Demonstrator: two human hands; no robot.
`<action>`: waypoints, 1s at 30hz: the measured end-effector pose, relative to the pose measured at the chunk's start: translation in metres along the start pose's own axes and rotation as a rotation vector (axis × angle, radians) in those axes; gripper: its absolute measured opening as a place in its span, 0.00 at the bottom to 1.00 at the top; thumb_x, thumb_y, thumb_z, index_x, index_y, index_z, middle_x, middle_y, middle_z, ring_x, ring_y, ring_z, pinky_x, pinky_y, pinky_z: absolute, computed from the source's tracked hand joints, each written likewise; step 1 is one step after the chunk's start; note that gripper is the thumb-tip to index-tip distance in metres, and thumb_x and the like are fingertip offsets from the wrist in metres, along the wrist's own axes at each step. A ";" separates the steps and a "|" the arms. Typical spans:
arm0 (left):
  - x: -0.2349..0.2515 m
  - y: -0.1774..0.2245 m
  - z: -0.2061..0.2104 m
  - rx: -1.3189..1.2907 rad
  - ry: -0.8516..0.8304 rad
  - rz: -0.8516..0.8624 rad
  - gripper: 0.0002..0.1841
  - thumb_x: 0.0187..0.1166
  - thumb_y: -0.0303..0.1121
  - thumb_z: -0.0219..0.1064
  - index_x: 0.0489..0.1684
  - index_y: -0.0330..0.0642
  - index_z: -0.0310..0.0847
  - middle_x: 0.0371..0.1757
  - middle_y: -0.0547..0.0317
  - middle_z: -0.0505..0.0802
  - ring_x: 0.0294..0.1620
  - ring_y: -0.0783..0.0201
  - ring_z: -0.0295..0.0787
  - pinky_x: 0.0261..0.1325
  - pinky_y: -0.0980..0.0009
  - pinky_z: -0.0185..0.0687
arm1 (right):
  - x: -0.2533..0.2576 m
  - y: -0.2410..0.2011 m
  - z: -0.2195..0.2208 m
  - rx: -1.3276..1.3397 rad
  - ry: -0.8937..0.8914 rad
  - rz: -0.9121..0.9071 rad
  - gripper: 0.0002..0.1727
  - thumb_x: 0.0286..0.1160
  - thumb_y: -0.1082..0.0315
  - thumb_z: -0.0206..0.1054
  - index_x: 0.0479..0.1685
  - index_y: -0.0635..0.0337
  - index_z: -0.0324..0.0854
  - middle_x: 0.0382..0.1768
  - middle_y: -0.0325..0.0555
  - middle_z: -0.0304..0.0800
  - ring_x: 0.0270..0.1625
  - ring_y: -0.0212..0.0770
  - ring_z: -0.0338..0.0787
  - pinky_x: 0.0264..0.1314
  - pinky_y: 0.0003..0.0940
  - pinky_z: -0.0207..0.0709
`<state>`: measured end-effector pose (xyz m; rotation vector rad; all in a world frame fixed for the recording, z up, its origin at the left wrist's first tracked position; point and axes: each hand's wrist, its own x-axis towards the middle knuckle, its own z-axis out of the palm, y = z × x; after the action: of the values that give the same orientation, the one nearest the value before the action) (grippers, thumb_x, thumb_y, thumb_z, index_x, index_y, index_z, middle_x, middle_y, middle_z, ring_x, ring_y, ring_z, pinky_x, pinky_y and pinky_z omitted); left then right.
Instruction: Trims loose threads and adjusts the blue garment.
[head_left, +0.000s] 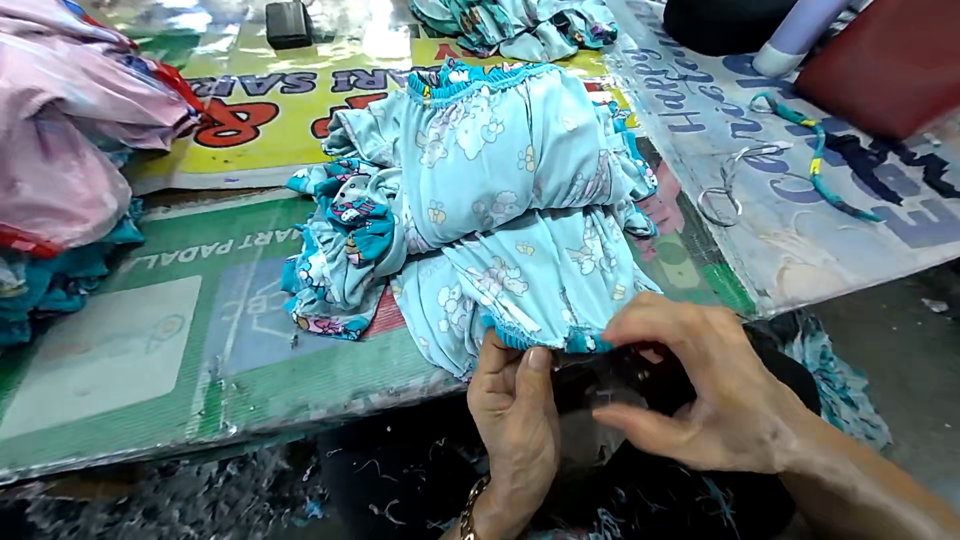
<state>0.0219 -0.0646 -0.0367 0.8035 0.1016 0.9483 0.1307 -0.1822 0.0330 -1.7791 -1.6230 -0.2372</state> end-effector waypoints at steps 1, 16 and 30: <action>0.000 0.000 0.000 -0.010 -0.010 -0.003 0.09 0.85 0.31 0.65 0.56 0.39 0.83 0.47 0.57 0.95 0.50 0.66 0.95 0.60 0.64 0.91 | 0.001 0.002 0.000 0.043 -0.020 0.040 0.21 0.83 0.47 0.64 0.56 0.56 0.79 0.37 0.39 0.85 0.37 0.23 0.82 0.36 0.16 0.72; -0.001 -0.005 -0.003 0.082 -0.055 0.015 0.10 0.84 0.34 0.67 0.56 0.40 0.85 0.50 0.60 0.94 0.52 0.67 0.93 0.61 0.66 0.90 | 0.006 0.013 0.011 0.194 0.003 0.079 0.11 0.82 0.60 0.70 0.46 0.59 0.89 0.40 0.36 0.91 0.41 0.22 0.87 0.40 0.15 0.79; -0.003 -0.004 -0.004 0.071 -0.031 0.019 0.10 0.83 0.34 0.68 0.56 0.43 0.85 0.49 0.61 0.95 0.50 0.68 0.94 0.59 0.68 0.90 | 0.009 0.012 0.009 0.476 0.001 0.163 0.07 0.79 0.67 0.71 0.46 0.62 0.88 0.40 0.36 0.90 0.42 0.21 0.88 0.44 0.13 0.84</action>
<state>0.0212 -0.0656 -0.0425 0.8856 0.1008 0.9540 0.1404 -0.1689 0.0270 -1.5252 -1.3805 0.2096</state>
